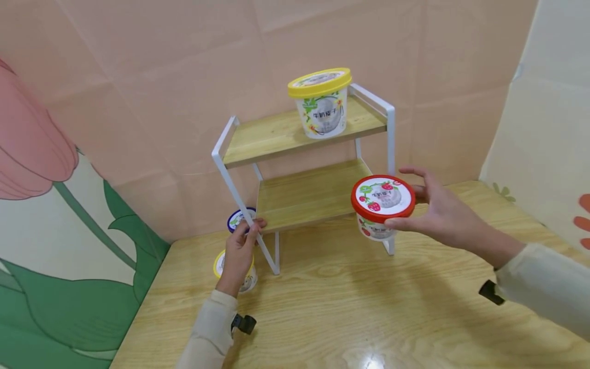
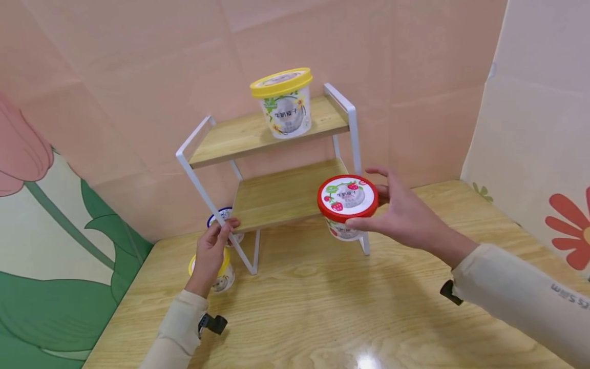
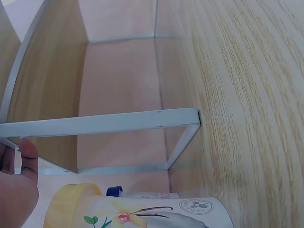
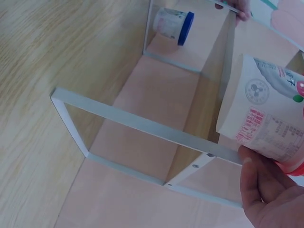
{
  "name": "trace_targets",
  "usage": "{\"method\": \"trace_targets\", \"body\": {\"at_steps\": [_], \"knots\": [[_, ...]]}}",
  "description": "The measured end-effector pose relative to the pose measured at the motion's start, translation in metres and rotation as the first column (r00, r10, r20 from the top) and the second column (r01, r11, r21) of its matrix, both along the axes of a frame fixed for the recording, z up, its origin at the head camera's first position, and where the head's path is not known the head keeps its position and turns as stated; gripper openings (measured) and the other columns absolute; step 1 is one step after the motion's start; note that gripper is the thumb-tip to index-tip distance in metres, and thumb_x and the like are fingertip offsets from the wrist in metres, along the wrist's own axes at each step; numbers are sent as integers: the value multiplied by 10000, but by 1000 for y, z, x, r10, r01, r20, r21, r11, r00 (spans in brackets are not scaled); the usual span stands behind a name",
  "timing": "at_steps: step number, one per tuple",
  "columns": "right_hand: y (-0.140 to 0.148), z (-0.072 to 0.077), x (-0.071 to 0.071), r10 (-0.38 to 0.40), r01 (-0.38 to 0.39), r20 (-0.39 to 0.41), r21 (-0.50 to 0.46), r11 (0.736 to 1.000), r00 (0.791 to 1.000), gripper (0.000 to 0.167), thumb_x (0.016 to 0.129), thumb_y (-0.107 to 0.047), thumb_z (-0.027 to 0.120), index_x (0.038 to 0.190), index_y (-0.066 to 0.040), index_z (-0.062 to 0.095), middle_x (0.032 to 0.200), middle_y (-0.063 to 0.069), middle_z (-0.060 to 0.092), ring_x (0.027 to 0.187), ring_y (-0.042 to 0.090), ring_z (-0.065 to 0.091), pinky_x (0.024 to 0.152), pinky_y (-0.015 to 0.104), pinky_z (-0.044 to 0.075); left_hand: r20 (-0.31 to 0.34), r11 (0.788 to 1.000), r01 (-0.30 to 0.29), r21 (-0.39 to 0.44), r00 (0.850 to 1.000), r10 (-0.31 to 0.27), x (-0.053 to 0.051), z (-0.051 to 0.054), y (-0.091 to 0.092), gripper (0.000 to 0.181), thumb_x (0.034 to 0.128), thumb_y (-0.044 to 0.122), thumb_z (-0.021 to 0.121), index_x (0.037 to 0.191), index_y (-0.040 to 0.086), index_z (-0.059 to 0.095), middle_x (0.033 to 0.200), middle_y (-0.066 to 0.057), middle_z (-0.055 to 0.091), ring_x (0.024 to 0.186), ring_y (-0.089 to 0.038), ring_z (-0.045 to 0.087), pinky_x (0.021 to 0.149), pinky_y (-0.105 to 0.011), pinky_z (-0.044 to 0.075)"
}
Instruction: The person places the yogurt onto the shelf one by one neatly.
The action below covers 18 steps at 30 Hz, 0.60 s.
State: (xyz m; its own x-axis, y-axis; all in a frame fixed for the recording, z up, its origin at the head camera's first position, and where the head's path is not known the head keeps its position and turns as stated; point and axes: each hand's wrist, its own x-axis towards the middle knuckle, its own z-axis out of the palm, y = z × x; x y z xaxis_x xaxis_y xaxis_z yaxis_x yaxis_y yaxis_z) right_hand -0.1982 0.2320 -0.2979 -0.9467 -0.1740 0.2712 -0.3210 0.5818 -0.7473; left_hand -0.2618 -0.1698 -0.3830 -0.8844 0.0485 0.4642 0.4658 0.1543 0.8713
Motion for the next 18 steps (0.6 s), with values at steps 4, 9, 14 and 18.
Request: {"method": "trace_targets", "body": {"at_steps": [4,9,14,18], "knots": [[-4,-3,1,11,-13,-34,-55,998,999,910,783,-253,864,1434,-179,233,1269,166,633,1125,177,603,764,233,538,2,1000,-3,-1,1000,3,0,0,0,268,1047,161,495,1029,-71,629,1125,-4,698,982,-47,607,752,-256,493],[-7,-5,3,7,-12,-89,-55,998,996,763,770,-221,872,1380,-258,415,1384,24,558,1152,283,589,764,218,524,3,1000,3,2,1000,-3,0,-1,0,268,1046,164,498,1053,-66,636,1112,36,694,990,-45,610,751,-253,492],[-5,-3,3,-31,31,-91,-5,1000,995,670,766,-284,875,1310,-227,488,1427,20,537,1141,302,579,754,204,508,8,1000,9,5,1000,-9,0,0,-1,275,1048,166,494,1052,-72,631,1129,4,689,1001,-52,611,752,-243,489],[-3,-2,3,-37,39,-86,15,999,996,665,773,-316,867,1288,-178,470,1361,100,569,1150,333,573,744,210,500,11,1000,15,7,1000,-15,1,1,0,273,1048,162,493,1036,-78,623,1144,-26,688,1004,-55,610,753,-235,485]]}}
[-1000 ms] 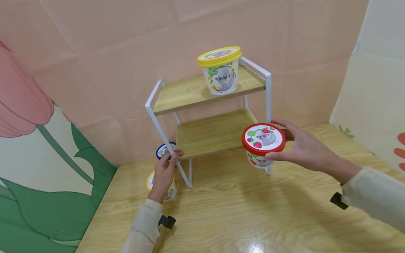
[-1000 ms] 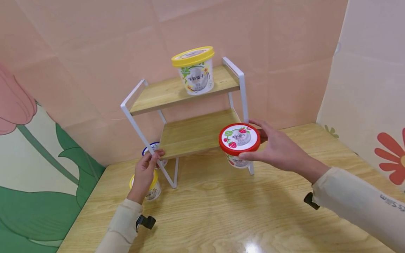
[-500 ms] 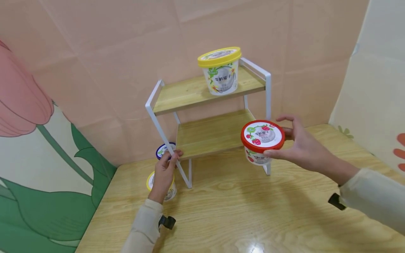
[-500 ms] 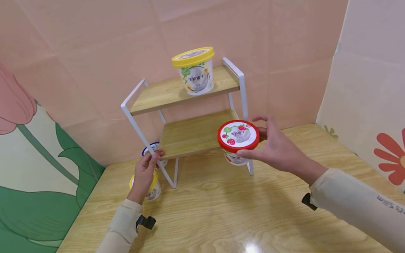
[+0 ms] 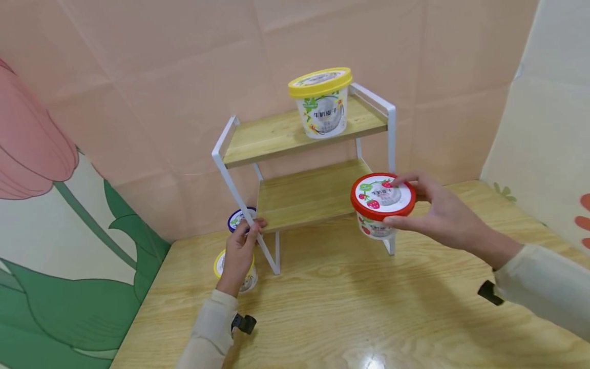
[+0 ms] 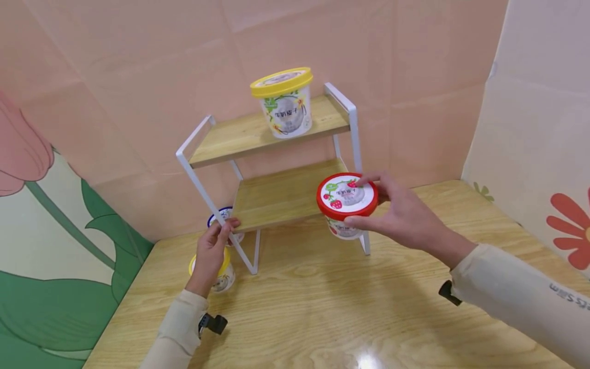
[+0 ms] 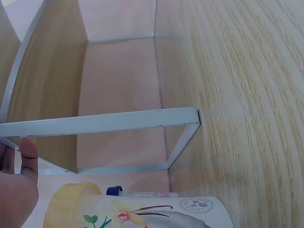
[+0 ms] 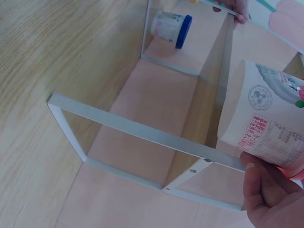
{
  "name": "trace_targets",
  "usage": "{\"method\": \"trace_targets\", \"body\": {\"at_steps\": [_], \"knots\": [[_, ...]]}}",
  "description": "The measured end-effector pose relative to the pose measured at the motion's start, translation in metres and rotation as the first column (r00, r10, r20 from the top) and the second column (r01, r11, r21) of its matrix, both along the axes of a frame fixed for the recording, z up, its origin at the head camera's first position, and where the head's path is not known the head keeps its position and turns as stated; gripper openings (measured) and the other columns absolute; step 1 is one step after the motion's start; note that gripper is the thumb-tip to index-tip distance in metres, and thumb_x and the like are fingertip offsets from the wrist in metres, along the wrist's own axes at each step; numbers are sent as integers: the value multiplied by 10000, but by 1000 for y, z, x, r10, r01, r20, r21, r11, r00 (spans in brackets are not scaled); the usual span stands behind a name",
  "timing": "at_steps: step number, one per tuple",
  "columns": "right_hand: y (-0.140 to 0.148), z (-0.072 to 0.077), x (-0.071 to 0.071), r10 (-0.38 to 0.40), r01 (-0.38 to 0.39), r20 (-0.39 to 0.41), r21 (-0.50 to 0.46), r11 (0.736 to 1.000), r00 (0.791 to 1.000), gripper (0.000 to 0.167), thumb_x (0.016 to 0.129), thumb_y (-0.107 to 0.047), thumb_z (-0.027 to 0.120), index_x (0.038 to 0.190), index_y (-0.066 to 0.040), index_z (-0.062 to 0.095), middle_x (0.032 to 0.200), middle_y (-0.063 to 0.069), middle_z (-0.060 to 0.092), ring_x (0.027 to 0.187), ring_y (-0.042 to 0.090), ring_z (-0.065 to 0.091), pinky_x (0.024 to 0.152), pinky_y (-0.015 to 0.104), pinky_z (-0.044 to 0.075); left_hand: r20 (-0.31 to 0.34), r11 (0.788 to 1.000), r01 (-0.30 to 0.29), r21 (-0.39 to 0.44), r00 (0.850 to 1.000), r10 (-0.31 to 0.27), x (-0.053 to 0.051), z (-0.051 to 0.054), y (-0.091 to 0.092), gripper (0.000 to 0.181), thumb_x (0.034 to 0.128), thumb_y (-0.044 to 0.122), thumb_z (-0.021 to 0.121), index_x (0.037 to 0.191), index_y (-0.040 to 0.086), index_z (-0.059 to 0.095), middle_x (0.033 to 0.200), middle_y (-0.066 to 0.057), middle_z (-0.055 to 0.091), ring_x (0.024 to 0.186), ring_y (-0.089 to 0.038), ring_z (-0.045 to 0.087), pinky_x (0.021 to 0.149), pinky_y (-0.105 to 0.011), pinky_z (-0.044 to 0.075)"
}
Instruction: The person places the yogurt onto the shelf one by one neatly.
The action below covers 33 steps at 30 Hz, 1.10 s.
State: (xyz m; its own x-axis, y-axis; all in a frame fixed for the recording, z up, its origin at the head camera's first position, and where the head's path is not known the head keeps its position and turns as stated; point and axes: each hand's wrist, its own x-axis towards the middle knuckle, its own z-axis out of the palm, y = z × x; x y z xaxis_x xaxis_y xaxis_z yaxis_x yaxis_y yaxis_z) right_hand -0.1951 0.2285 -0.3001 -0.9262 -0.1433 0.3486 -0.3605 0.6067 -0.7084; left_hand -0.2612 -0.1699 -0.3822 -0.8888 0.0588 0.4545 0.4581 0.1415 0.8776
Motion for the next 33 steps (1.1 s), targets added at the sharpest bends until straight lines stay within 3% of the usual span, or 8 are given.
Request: {"method": "trace_targets", "body": {"at_steps": [5,11,21,27,33], "knots": [[-2,2,0,-14,14,2,-17,1000,1000,675,759,-299,879,1280,-183,466,1317,84,586,1149,325,584,748,198,500,-1,1000,-3,-1,1000,3,0,0,0,274,1047,163,496,1024,-81,619,1156,-48,690,1005,-46,614,751,-234,491],[-3,3,-1,9,-9,-18,-20,1000,1000,664,753,-287,885,1262,-173,473,1305,96,588,1134,324,586,745,175,502,8,1000,2,9,1000,-2,-2,-2,-1,289,1048,195,501,1023,-70,612,1117,87,688,1006,-46,612,761,-222,488],[-5,2,0,10,-9,-20,31,999,1000,674,751,-349,880,1260,-180,471,1290,103,596,1157,350,585,766,250,508,-6,1000,1,6,1000,-1,0,-1,0,283,1046,197,508,1068,-56,632,1127,60,689,985,-43,604,748,-211,480],[-5,3,-1,32,-30,-20,55,998,999,734,757,-361,873,1304,-158,427,1304,126,589,1158,363,586,804,355,512,-1,1000,-15,1,1000,15,0,-1,1,274,1048,189,503,1076,-46,642,1126,52,692,973,-41,608,757,-246,496],[-6,2,-1,67,-67,-12,10,998,998,842,758,-309,880,1395,-178,346,1326,114,596,1187,324,594,802,231,518,-1,1000,-15,8,1000,15,0,-1,2,271,1047,172,502,1047,-70,624,1132,19,698,994,-45,615,756,-236,488]]}}
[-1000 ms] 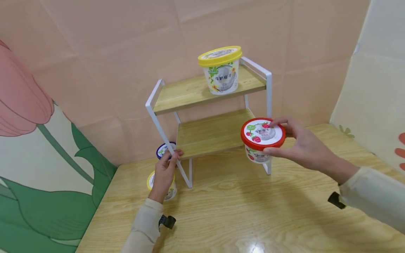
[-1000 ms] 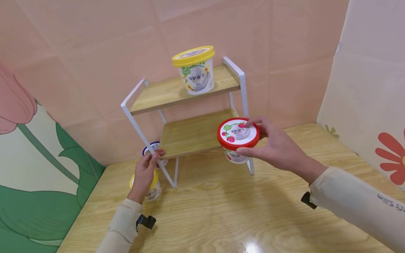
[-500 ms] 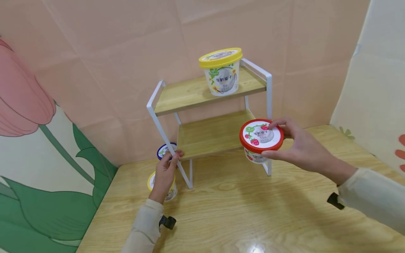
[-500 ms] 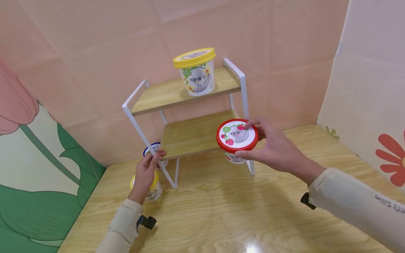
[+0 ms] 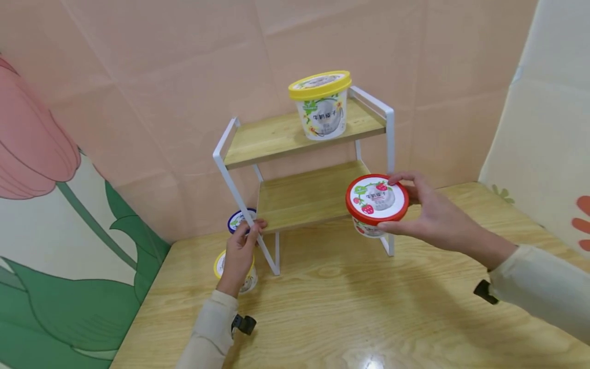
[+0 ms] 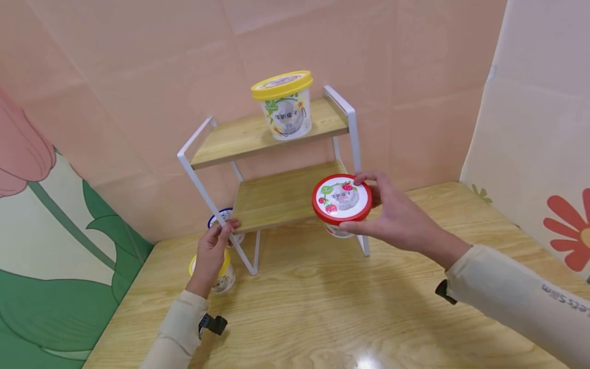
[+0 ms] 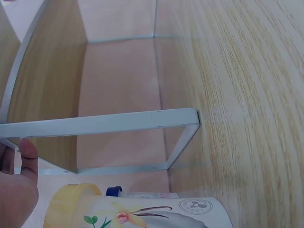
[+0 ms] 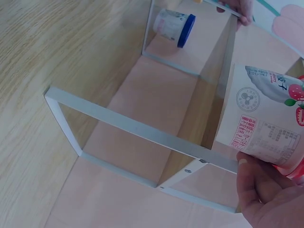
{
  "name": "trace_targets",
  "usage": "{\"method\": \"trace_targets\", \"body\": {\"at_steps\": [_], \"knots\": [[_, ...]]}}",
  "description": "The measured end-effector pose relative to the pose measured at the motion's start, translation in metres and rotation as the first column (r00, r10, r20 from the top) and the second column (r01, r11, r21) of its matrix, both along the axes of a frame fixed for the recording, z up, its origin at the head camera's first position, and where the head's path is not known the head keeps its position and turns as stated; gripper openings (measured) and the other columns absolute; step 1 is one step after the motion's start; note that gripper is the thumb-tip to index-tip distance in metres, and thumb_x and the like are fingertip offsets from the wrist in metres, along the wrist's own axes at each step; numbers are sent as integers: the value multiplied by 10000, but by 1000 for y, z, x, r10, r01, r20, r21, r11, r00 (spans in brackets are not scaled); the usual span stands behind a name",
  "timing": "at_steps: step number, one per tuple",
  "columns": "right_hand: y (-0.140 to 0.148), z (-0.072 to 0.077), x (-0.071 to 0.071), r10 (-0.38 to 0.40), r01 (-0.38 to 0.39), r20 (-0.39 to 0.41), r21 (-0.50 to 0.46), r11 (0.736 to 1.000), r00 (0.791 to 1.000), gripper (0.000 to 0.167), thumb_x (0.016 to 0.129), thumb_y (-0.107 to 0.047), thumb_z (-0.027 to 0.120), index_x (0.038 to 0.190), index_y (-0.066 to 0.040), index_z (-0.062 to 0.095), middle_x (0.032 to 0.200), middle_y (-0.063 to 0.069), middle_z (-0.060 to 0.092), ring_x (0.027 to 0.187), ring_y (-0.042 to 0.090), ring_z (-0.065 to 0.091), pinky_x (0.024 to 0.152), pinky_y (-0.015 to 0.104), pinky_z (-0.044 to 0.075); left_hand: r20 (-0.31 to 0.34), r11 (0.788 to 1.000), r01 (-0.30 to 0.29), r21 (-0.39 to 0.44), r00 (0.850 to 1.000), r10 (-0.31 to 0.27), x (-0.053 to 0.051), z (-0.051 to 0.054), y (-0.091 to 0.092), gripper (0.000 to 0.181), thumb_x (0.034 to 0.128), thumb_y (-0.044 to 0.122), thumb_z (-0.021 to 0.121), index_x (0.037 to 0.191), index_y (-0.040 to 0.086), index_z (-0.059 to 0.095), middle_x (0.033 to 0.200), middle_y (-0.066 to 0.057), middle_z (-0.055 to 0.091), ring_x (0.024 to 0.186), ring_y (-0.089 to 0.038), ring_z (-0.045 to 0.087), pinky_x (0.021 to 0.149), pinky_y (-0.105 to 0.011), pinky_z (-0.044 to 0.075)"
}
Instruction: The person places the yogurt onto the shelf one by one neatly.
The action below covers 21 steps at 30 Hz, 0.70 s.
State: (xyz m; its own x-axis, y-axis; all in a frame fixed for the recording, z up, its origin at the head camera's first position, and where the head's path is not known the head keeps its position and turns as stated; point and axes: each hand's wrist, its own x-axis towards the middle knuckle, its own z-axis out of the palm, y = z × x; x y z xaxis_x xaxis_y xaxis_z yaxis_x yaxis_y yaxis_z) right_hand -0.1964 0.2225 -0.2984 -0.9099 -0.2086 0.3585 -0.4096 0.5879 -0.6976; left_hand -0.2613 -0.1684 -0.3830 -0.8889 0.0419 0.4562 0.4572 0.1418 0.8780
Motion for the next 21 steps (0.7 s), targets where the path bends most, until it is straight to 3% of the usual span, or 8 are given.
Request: {"method": "trace_targets", "body": {"at_steps": [5,11,18,21], "knots": [[-2,-2,0,26,-25,27,-50,998,999,921,761,-283,880,1456,-228,278,1315,94,600,1201,288,590,801,208,528,2,1000,6,2,1000,-6,1,0,0,282,1050,179,494,1058,-71,623,1137,16,690,1008,-47,614,767,-256,489],[-1,0,0,3,-3,43,8,1000,999,1003,766,-364,867,1527,-183,238,1410,115,514,1239,340,555,833,263,531,-2,1000,3,-1,1000,-3,1,0,-1,286,1052,184,490,1038,-71,620,1112,75,692,1001,-40,610,765,-228,481],[-6,0,0,81,-77,76,-56,995,994,945,842,-330,806,1546,-167,197,1443,91,467,1302,358,520,887,94,478,-15,1000,-5,-1,1000,5,0,-1,-1,291,1052,189,492,1017,-72,616,1094,108,691,974,-31,601,739,-183,472],[-9,0,0,99,-94,78,-62,994,992,931,871,-319,778,1558,-166,169,1453,88,459,1326,364,502,1000,253,519,-14,1000,2,-4,1000,-2,0,-1,0,294,1055,192,485,1038,-69,619,1100,103,688,983,-35,604,746,-207,476]]}}
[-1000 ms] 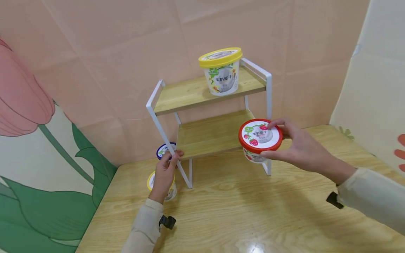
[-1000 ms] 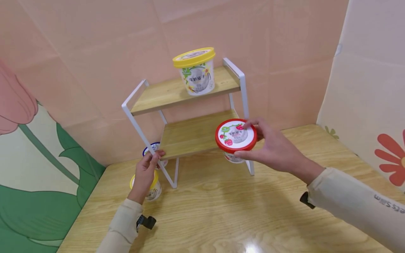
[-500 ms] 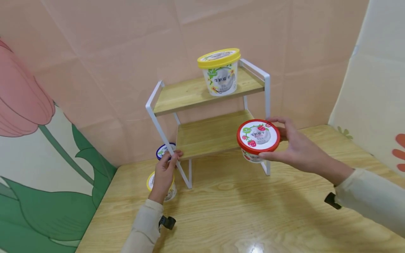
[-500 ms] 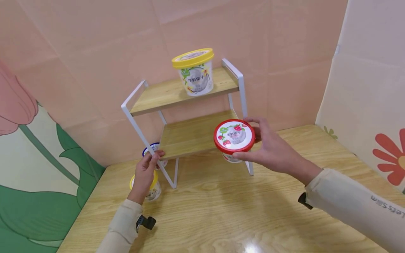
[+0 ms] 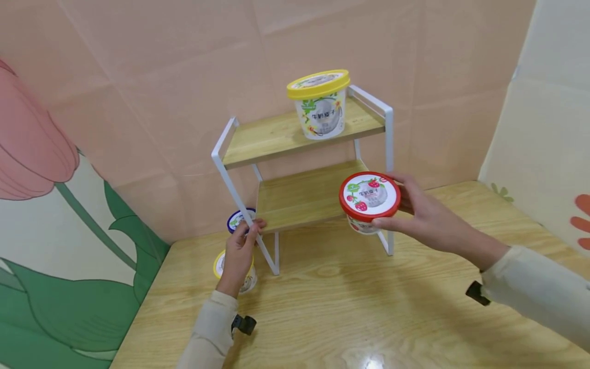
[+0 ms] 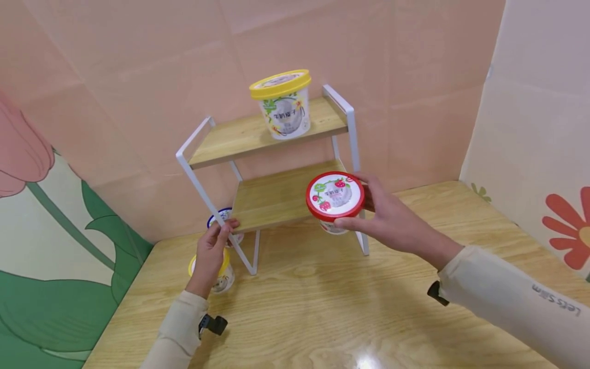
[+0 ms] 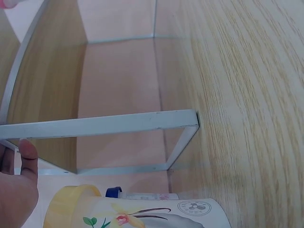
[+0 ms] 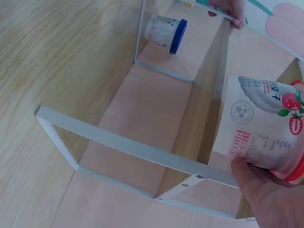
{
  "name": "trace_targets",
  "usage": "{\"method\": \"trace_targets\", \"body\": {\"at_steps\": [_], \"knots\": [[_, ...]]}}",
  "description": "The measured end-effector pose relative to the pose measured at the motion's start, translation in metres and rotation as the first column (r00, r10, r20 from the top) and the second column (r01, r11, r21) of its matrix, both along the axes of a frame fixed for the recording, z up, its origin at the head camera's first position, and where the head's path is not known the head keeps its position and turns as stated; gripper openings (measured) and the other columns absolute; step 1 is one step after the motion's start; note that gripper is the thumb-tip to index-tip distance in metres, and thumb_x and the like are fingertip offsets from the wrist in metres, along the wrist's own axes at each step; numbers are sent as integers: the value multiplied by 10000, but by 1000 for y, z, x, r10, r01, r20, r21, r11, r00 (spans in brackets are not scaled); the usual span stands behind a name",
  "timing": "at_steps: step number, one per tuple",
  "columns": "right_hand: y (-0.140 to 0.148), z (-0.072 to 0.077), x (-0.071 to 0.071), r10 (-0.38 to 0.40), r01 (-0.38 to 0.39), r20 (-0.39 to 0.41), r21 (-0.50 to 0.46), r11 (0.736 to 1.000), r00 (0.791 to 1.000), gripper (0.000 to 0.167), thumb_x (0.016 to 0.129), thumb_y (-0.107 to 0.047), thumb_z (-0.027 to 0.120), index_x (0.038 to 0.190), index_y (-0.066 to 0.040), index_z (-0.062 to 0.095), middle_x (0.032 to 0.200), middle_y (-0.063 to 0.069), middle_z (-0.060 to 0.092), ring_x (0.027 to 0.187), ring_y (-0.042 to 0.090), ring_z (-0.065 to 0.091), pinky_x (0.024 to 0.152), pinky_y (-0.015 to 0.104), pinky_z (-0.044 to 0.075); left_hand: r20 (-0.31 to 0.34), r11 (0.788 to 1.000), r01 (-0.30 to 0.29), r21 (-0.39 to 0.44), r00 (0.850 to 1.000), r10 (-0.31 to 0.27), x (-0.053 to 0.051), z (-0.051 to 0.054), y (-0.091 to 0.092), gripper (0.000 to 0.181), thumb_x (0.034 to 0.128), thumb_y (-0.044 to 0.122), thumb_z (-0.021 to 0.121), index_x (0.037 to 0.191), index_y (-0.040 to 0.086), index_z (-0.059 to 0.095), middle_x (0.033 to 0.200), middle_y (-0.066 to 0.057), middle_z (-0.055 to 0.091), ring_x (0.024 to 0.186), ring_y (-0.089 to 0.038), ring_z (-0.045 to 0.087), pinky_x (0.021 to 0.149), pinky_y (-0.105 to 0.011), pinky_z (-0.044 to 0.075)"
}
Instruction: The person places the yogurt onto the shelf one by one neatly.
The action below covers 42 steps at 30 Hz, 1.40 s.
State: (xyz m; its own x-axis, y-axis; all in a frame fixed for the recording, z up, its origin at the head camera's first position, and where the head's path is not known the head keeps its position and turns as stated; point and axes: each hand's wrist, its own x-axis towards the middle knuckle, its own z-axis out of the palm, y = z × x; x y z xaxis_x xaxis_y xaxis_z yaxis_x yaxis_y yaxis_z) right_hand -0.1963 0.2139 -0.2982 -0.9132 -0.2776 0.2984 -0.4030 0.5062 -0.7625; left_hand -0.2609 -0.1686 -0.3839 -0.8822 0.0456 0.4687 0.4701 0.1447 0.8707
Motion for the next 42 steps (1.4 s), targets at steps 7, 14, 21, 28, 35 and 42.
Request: {"method": "trace_targets", "body": {"at_steps": [7,14,21,28,35,42], "knots": [[-2,-2,-2,-8,8,-7,7,1000,1000,934,876,-308,775,1566,-178,158,1469,83,443,1354,367,483,1076,591,440,1,1000,-5,-14,1000,5,0,-1,0,291,1058,186,477,1053,-64,626,1126,20,694,984,-40,610,755,-256,491],[-4,-3,-3,-2,2,-15,8,1000,1000,904,879,-304,772,1565,-220,190,1470,59,455,1351,358,491,1082,625,418,8,1000,-14,-12,1000,15,0,0,0,282,1052,183,493,1040,-63,630,1171,-119,683,965,-50,604,744,-228,485],[-7,-5,-7,5,-4,-44,11,1000,999,892,877,-292,775,1569,-218,217,1467,60,480,1350,360,504,1104,617,397,8,1000,-19,-10,1000,19,1,-2,-1,285,1057,179,482,1125,-46,643,1115,45,697,975,-41,607,745,-225,486],[-8,-2,-9,2,-1,-40,23,1000,999,861,895,-316,753,1564,-246,216,1470,65,490,1360,372,495,1094,652,389,3,1000,-6,2,1000,6,-1,-1,0,292,1055,185,487,1142,-47,642,1080,125,686,959,-40,591,735,-190,464],[-10,-3,-11,15,-15,-35,18,1000,999,857,902,-318,745,1565,-232,209,1470,67,486,1362,367,495,1091,648,397,-4,1000,-4,6,1000,4,-2,-1,1,277,1054,166,485,1143,-49,637,1073,141,690,965,-30,599,734,-191,461],[-11,-3,-13,16,-15,-25,25,1000,1000,877,913,-341,728,1581,-234,171,1495,74,469,1368,351,492,1086,633,415,-2,1000,-13,9,1000,13,-1,-2,1,272,1050,172,497,1134,-45,638,1072,159,683,970,-28,603,733,-189,461]]}}
